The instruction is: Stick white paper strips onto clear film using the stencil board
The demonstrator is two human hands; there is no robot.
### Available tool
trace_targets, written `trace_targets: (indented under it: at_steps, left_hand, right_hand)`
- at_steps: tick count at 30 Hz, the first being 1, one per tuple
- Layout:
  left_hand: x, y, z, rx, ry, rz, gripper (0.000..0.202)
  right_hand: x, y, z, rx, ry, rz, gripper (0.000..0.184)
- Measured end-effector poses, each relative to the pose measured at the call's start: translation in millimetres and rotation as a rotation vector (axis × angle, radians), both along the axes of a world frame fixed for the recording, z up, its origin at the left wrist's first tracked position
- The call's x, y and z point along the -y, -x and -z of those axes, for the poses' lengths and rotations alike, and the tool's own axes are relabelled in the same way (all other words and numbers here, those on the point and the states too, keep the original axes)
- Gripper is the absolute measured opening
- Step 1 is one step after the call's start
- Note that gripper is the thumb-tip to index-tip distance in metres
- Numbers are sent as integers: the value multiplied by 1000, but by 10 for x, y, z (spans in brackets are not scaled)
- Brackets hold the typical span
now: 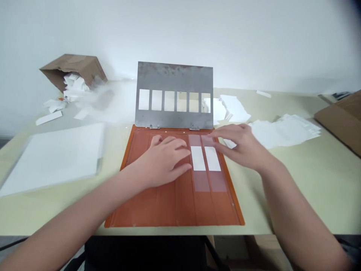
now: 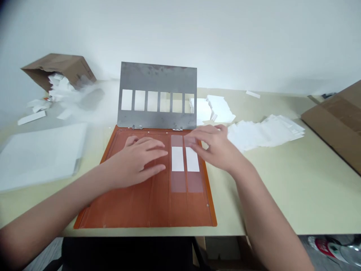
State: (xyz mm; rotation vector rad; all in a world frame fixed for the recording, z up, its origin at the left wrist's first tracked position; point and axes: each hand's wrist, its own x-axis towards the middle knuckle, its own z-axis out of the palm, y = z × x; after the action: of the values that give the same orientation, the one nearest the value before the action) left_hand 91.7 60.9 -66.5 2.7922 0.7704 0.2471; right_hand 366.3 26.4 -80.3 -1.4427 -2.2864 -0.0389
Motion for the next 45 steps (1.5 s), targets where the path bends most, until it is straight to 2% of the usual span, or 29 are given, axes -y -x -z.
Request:
trace_targets:
  at_steps: [3,6,9,13,19,23,26,31,37,41,45]
  left_hand:
    - [-162,-104,-35,13,71,-47,29]
    - [-234,-200,52,99,128,-30,29]
    - [-221,-228,198,171,34,23,32]
    - [-177,-181,320,148,-128,130,38]
    - [-142,-130,268,108,-143,212,34]
    - [-87,-112,204,97,-25,390,23]
    - [-40,-114,190,50,58,469,24]
    - [-46,-119,219,-26,19,447,36]
    - [-161,-92,285,23,-222,379,46]
    - [-193,-90,332,34,-311,345,46]
    - [-204,-102,362,85,-433,312,47]
  right_hand:
    - [21,148,130,-69,33,-80,17]
    - [48,188,242,-102,37,-128,14]
    - [64,190,290,-122,21,-165,12]
    - [70,211,285,-73,19,-191,14]
    - [64,235,306,-16,7,-189,17]
    - [61,229,317,-18,23,-194,17]
    - [64,229,298,-30,33,-189,18]
    - [79,236,229,-42,87,-169,25]
    - [101,187,185,-48,179,-196,28]
    - [104,170,214,-54,178,-212,45]
    - [99,194,241,-57,154,-178,27]
